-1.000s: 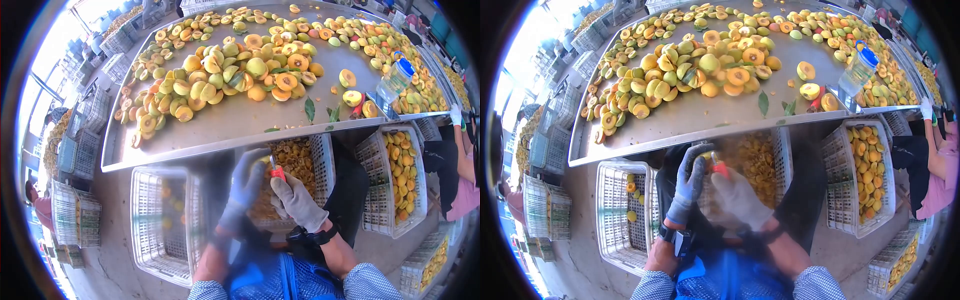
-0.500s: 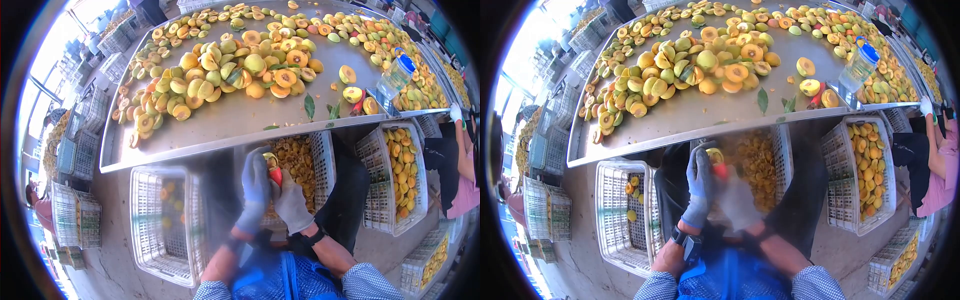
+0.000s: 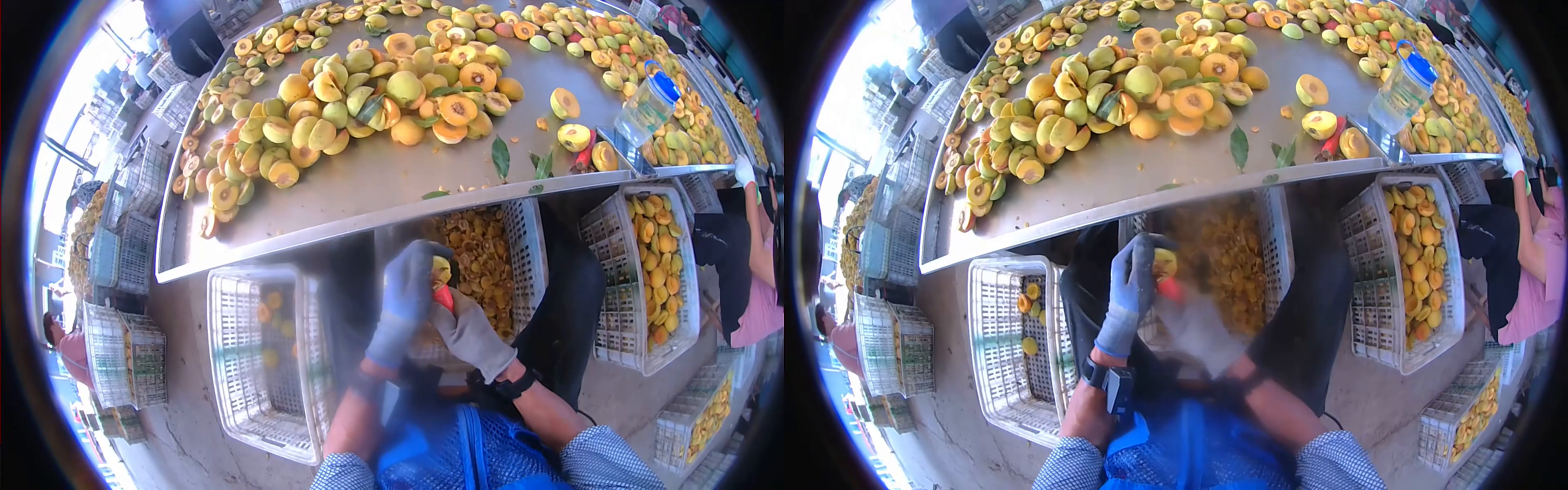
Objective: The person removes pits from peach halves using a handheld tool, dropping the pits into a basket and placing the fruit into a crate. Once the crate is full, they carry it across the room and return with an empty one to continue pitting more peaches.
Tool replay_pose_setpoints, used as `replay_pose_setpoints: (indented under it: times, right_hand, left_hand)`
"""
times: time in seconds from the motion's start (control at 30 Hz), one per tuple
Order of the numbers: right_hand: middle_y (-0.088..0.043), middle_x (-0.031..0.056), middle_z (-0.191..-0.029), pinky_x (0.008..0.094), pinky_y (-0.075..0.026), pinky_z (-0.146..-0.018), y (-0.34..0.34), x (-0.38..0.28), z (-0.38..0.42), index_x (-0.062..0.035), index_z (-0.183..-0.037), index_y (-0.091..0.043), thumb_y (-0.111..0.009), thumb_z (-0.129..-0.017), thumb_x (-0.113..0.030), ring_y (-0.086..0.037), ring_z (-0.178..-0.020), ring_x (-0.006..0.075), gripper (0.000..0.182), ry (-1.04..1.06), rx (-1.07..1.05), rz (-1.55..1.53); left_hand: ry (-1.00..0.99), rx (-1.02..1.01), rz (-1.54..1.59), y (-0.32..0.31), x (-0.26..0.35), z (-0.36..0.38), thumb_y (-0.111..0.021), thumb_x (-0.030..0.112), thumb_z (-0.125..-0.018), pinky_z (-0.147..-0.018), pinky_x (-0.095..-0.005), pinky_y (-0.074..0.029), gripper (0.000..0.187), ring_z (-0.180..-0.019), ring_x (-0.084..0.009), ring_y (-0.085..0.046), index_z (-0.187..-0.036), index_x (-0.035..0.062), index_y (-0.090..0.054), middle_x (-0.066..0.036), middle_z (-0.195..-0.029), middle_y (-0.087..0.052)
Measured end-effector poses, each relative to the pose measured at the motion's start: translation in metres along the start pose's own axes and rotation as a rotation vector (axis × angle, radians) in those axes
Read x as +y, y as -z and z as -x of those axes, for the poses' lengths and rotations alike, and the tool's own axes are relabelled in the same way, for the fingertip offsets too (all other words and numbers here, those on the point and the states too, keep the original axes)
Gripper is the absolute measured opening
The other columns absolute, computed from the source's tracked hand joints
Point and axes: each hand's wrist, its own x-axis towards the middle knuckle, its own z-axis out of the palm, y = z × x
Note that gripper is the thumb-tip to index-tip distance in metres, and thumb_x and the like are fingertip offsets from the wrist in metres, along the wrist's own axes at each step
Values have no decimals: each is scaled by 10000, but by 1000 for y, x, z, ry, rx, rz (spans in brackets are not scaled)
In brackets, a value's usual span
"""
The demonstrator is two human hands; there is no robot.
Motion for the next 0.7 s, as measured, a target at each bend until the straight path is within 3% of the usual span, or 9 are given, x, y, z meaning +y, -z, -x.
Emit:
replay_pose_setpoints:
  times: [0.1, 0.17, 0.23, 0.33, 0.37, 0.43, 0.53, 0.63, 0.7]
  right_hand:
    - [-619, 51, -848, 318, -481, -689, 1, -1, 3, -5, -1078, -570, -516, -975, -286, -583, -770, 154, 304, -41, -45, -121]
    - [-595, 14, -818, 290, -468, -648, 6, -9, 6, -12, -1065, -572, -517, -979, -300, -552, -732, 112, 305, -101, -68, -190]
    - [-555, -26, -779, 233, -409, -582, 15, -23, 6, -30, -1043, -577, -520, -982, -330, -488, -673, 53, 311, -316, -209, -483]
    - [-530, -50, -768, 209, -370, -558, 14, -24, 6, -39, -1049, -571, -513, -986, -350, -435, -651, 19, 323, -387, -257, -573]
    - [-530, -50, -768, 209, -370, -558, 10, -19, 5, -39, -1049, -571, -513, -986, -350, -435, -651, 19, 323, -388, -262, -571]
    - [-541, -51, -781, 223, -394, -563, 3, -4, 6, -39, -1084, -560, -504, -991, -346, -445, -666, 24, 326, -157, -196, -362]
    - [-569, -36, -814, 225, -424, -598, 6, -8, 7, -33, -1095, -559, -493, -996, -331, -485, -705, 35, 321, -100, -194, -259]
    - [-598, -19, -846, 222, -443, -650, 5, -11, 10, -33, -1091, -573, -501, -993, -333, -508, -747, 51, 323, -258, -252, -434]
    - [-607, -12, -859, 225, -450, -657, -1, 2, 14, -40, -1079, -575, -500, -991, -353, -529, -763, 62, 334, -266, -275, -492]
  left_hand:
    - [78, -109, -75, 4, 4, -4, -415, 328, -1018, -759, -262, -469, 386, -829, -106, -577, -1030, 0, -619, -44, -908, -635]
    - [124, -208, 47, 10, 7, -2, -412, 348, -1018, -756, -259, -470, 400, -827, -101, -578, -1043, 12, -628, -34, -913, -638]
    - [107, -213, 99, 10, 9, -1, -412, 346, -1017, -759, -258, -470, 406, -832, -101, -579, -1042, 4, -630, -40, -919, -642]
    - [58, -198, 211, 11, 5, 2, -413, 343, -1015, -765, -256, -470, 418, -843, -102, -583, -1041, -10, -635, -53, -930, -648]
    - [15, -111, 163, 5, -1, 3, -430, 321, -1009, -760, -249, -469, 401, -833, -102, -585, -1011, -18, -643, -58, -908, -651]
    - [-23, -24, 117, -4, -9, 4, -446, 300, -1002, -755, -243, -468, 385, -824, -103, -588, -980, -26, -650, -63, -885, -653]
    - [-151, 110, -1, -10, -5, 6, -506, 395, -980, -667, -238, -478, 442, -725, -83, -580, -936, -18, -655, -29, -788, -641]
    - [6, -1, 89, 2, -6, 3, -516, 372, -979, -642, -229, -465, 425, -704, -75, -568, -900, -21, -658, -19, -757, -634]
    - [50, -217, -35, 10, -3, -4, -501, 226, -966, -705, -267, -462, 322, -752, -114, -570, -869, -34, -663, -54, -769, -648]
